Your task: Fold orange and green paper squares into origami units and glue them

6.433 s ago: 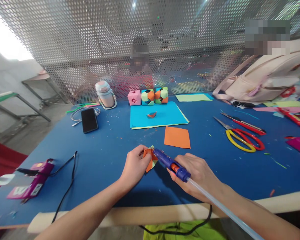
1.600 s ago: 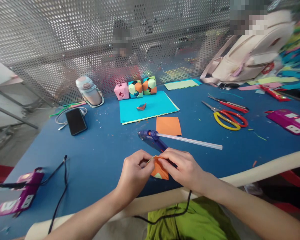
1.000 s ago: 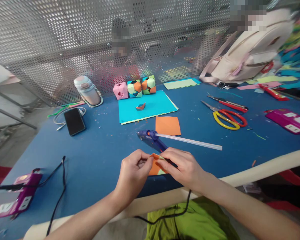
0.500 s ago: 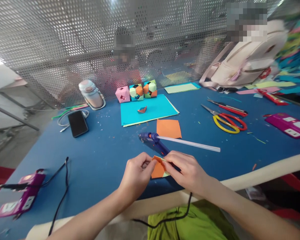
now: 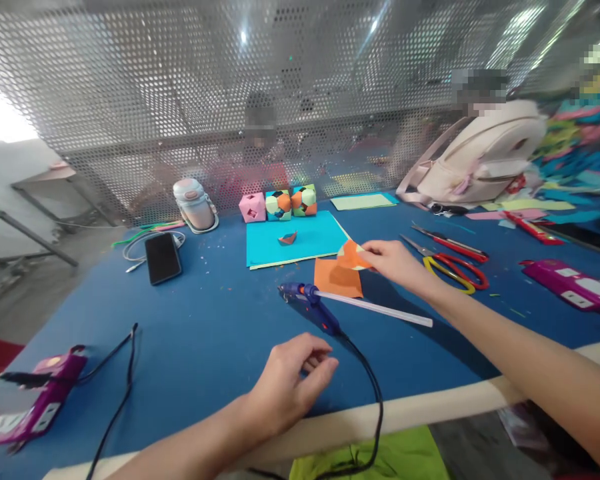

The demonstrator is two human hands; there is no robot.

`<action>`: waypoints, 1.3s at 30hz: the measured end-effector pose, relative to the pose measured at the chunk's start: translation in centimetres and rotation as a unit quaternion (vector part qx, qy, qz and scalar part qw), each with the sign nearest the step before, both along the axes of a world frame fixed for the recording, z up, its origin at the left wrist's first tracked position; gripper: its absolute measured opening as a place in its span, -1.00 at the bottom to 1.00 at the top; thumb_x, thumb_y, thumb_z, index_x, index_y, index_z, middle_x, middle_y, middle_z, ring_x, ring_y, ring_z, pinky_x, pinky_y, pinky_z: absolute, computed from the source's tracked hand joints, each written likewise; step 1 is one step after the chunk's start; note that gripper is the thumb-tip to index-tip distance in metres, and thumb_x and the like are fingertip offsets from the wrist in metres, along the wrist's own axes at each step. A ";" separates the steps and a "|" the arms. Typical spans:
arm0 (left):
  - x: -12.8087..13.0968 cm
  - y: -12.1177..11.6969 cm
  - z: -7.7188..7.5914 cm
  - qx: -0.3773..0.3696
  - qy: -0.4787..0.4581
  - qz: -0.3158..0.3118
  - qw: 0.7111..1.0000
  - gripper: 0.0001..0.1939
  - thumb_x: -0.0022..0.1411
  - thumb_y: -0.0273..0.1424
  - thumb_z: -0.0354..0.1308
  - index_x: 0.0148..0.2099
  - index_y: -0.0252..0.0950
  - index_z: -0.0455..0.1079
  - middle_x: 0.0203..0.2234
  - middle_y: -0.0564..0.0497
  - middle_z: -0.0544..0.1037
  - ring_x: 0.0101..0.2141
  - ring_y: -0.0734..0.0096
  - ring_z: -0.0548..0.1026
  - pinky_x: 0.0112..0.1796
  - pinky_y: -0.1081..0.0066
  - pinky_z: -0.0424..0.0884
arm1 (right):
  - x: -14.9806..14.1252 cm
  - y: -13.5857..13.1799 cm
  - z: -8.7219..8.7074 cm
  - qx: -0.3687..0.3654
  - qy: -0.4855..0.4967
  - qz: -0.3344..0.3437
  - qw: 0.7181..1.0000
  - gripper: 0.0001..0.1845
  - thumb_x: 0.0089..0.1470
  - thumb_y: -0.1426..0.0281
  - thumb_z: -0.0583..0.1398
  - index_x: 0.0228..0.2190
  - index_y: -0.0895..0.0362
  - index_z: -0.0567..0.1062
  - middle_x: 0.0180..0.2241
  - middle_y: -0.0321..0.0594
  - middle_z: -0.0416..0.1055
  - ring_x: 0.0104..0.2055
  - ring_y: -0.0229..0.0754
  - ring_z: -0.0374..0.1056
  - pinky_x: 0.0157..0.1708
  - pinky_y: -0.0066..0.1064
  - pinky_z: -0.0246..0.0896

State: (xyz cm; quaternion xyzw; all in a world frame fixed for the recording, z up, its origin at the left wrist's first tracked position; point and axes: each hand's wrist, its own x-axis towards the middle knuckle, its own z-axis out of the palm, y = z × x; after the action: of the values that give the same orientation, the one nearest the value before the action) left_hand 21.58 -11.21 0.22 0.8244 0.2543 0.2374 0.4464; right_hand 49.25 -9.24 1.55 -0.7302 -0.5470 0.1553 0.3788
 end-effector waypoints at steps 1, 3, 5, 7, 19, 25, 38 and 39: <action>0.0 0.0 -0.1 0.041 0.003 -0.014 0.999 -0.85 0.21 -0.37 0.04 -0.28 -0.31 0.39 -0.49 -0.03 0.51 -0.48 0.45 0.46 -0.41 0.50 0.39 | 0.1 2.0 -0.2 0.003 0.004 0.004 1.000 -0.76 -0.01 0.33 0.09 -0.61 0.16 0.40 -0.69 -0.33 0.27 -0.60 -0.30 0.17 -0.58 -0.47 0.02; -0.1 0.0 -0.2 0.110 0.006 -0.039 0.993 -0.85 0.23 -0.40 0.02 -0.27 -0.32 0.39 -0.48 -0.05 0.52 -0.48 0.46 0.46 -0.42 0.52 0.38 | -0.1 5.7 -0.8 0.014 0.011 0.008 1.000 -0.74 0.02 0.33 0.06 -0.59 0.18 0.40 -0.68 -0.30 0.30 -0.60 -0.30 0.21 -0.57 -0.48 0.08; -0.2 0.1 -0.5 0.166 0.011 -0.055 0.985 -0.84 0.24 -0.41 0.00 -0.25 -0.33 0.39 -0.47 -0.06 0.52 -0.49 0.45 0.46 -0.44 0.52 0.37 | -0.2 8.6 -1.3 0.025 0.014 0.017 0.999 -0.72 0.05 0.33 0.04 -0.55 0.21 0.42 -0.64 -0.25 0.36 -0.59 -0.30 0.26 -0.56 -0.49 0.13; -0.2 0.4 -0.8 0.211 0.015 -0.061 0.975 -0.84 0.25 -0.41 -0.02 -0.24 -0.33 0.37 -0.46 -0.07 0.52 -0.47 0.42 0.46 -0.44 0.49 0.37 | -0.2 10.3 -1.9 0.032 0.010 0.023 0.999 -0.73 0.07 0.35 0.03 -0.50 0.23 0.44 -0.57 -0.19 0.43 -0.56 -0.29 0.31 -0.54 -0.50 0.17; 1.6 1.0 -2.1 0.095 0.078 0.073 0.990 -0.82 0.20 -0.45 -0.01 -0.20 -0.34 0.39 -0.41 -0.08 0.48 -0.42 0.38 0.44 -0.35 0.42 0.38 | -0.6 0.3 -4.4 0.071 -0.103 0.133 0.983 -0.79 0.10 0.34 0.08 -0.37 0.13 0.50 -0.36 -0.19 0.50 -0.33 -0.17 0.39 -0.30 -0.35 0.26; 3.4 1.1 -0.3 -0.102 0.089 0.185 0.973 -0.77 0.10 -0.28 0.10 -0.33 -0.35 0.46 -0.49 0.02 0.43 -0.47 0.42 0.34 -0.41 0.46 0.27 | -0.6 -0.9 -5.4 0.162 -0.182 0.158 0.957 -0.78 0.18 0.40 0.03 -0.32 0.14 0.47 -0.32 -0.13 0.51 -0.29 -0.16 0.43 -0.29 -0.34 0.33; 5.8 1.5 -0.3 -0.150 0.145 0.278 0.938 -0.67 0.00 -0.19 0.15 -0.67 -0.26 0.29 -0.72 0.08 0.33 -0.63 0.46 0.24 -0.60 0.48 0.08 | -0.1 -0.5 -5.7 0.152 -0.193 0.183 0.952 -0.77 0.15 0.40 0.04 -0.37 0.14 0.49 -0.38 -0.15 0.52 -0.33 -0.15 0.45 -0.33 -0.33 0.35; 5.7 1.6 -0.5 -0.154 0.124 0.281 0.939 -0.67 -0.02 -0.20 0.17 -0.68 -0.26 0.27 -0.75 0.10 0.30 -0.65 0.48 0.23 -0.62 0.49 0.05 | 0.0 -0.5 -5.8 0.151 -0.192 0.183 0.952 -0.77 0.15 0.40 0.04 -0.37 0.14 0.49 -0.38 -0.15 0.52 -0.34 -0.15 0.45 -0.33 -0.33 0.35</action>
State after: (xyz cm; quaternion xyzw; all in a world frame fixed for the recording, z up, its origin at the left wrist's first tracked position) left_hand 27.31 -9.59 -0.25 0.6636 0.5621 0.2068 0.4482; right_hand 49.22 -9.77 -4.25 -0.5676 -0.7510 -0.0059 0.3373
